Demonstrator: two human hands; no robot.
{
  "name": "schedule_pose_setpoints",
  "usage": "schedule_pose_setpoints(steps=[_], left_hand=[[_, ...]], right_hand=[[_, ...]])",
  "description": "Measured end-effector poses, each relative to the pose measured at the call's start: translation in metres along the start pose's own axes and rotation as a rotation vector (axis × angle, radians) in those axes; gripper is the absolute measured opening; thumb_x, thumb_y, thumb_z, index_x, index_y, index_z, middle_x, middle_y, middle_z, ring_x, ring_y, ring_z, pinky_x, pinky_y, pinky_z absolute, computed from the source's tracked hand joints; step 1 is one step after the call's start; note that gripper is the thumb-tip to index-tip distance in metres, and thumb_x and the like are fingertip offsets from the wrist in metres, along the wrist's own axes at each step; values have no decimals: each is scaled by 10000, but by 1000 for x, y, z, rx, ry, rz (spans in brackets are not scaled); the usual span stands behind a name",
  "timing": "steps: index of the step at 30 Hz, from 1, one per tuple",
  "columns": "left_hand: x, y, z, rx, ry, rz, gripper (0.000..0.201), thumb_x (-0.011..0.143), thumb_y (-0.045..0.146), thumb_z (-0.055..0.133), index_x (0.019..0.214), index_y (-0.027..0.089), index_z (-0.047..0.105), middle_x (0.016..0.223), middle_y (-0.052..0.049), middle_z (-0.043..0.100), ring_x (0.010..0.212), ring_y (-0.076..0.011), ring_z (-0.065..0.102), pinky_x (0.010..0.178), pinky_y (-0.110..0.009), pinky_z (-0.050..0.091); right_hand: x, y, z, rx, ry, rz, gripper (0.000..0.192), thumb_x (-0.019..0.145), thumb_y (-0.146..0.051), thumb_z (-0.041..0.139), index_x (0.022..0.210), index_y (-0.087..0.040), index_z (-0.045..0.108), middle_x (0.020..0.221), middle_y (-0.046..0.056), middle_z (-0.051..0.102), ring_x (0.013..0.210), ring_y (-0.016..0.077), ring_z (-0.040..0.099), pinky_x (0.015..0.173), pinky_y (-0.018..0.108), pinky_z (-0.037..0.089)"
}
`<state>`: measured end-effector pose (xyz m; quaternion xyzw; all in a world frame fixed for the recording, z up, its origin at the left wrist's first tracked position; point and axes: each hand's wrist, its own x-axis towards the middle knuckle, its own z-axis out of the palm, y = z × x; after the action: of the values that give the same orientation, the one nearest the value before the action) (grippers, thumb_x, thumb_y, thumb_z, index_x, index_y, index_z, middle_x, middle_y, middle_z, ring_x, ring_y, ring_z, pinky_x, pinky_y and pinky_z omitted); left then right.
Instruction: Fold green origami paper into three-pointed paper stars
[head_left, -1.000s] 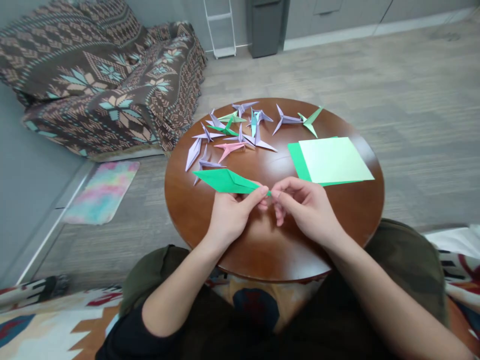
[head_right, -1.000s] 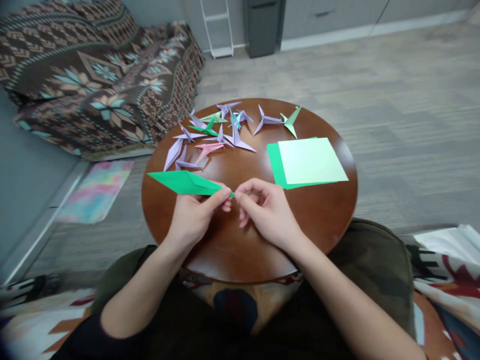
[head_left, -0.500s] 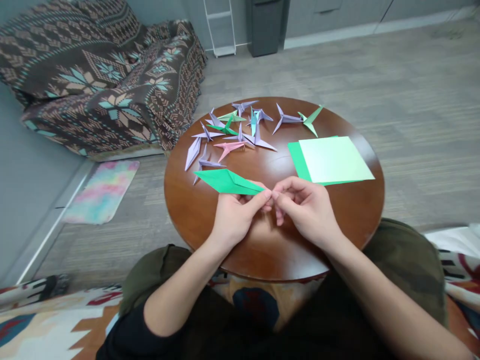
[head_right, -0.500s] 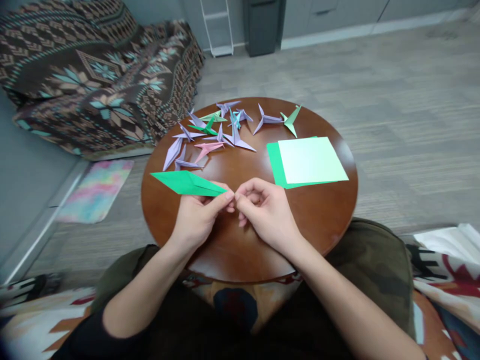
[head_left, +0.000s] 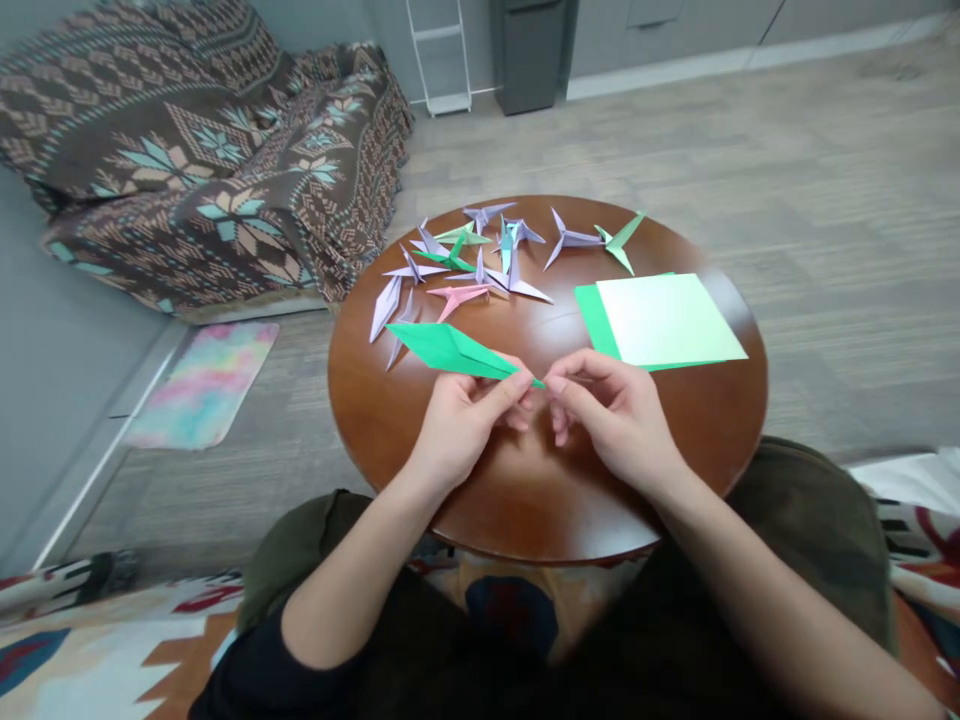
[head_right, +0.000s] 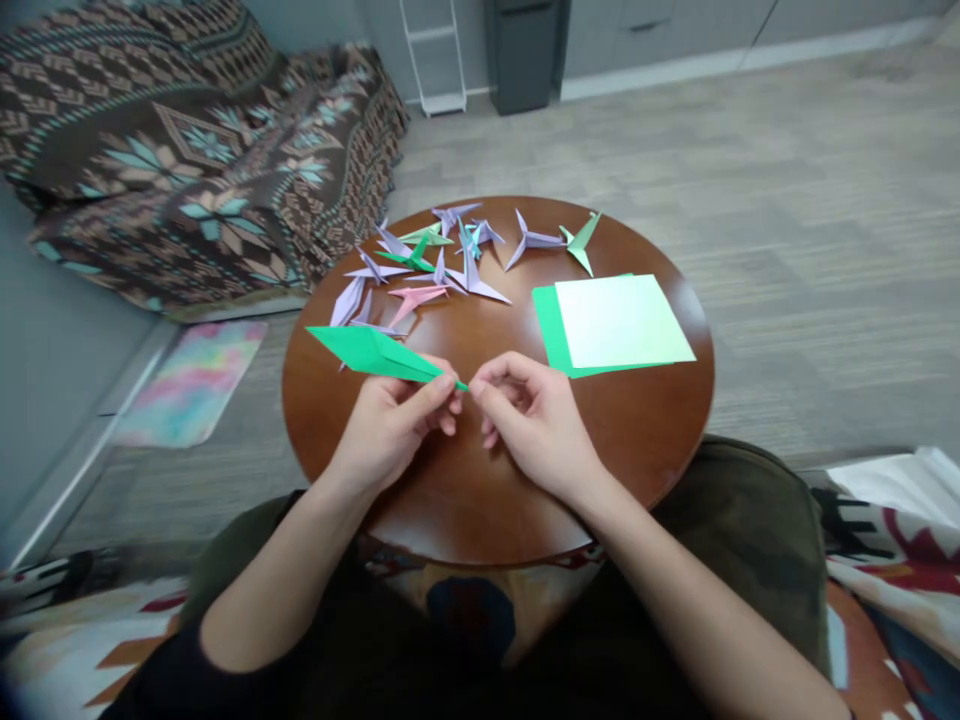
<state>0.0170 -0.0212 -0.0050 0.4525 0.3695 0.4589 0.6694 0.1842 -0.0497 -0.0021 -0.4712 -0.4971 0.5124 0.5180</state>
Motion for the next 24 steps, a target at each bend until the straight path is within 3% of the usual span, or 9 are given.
schedule_pose_setpoints(steps=[5,12,19,21,24], left_hand=[[1,-3,-1,19,-25,0,265,742,343,932,787,138,770,723,-14,677,637,-107,608,546,-193,517],[4,-5,1,-31,181,18,338,679,386,960,820,140,774,772,-31,732,660,-123,647,553,-212,519],[6,-7,-5,-47,209,112,288,808,436,878,844,162,798,885,-54,784,741,-130,699,630,-210,577],[6,-4,-8,-18,176,121,281,865,444,829,843,165,803,883,-57,790,758,-139,719,697,-230,601],[3,1,-10,75,-8,2,322,868,459,823,786,149,793,810,-77,789,702,-163,729,709,-269,617]], right_hand=[[-1,2,0,-36,7,-13,199,886,-361,743,812,-199,653,552,-32,651,448,128,620,453,244,522],[0,5,2,-39,28,-1,188,887,-354,732,817,-209,634,519,-58,608,415,116,589,436,231,484],[-1,3,1,-61,-29,32,93,843,-244,706,787,-203,644,532,-53,615,433,115,585,461,230,478],[1,1,-2,-97,-64,31,107,843,-250,712,764,-194,665,580,-29,645,478,117,597,490,237,492],[4,0,-6,-95,-50,-4,162,866,-331,756,812,-188,703,673,2,703,544,124,621,519,242,502]])
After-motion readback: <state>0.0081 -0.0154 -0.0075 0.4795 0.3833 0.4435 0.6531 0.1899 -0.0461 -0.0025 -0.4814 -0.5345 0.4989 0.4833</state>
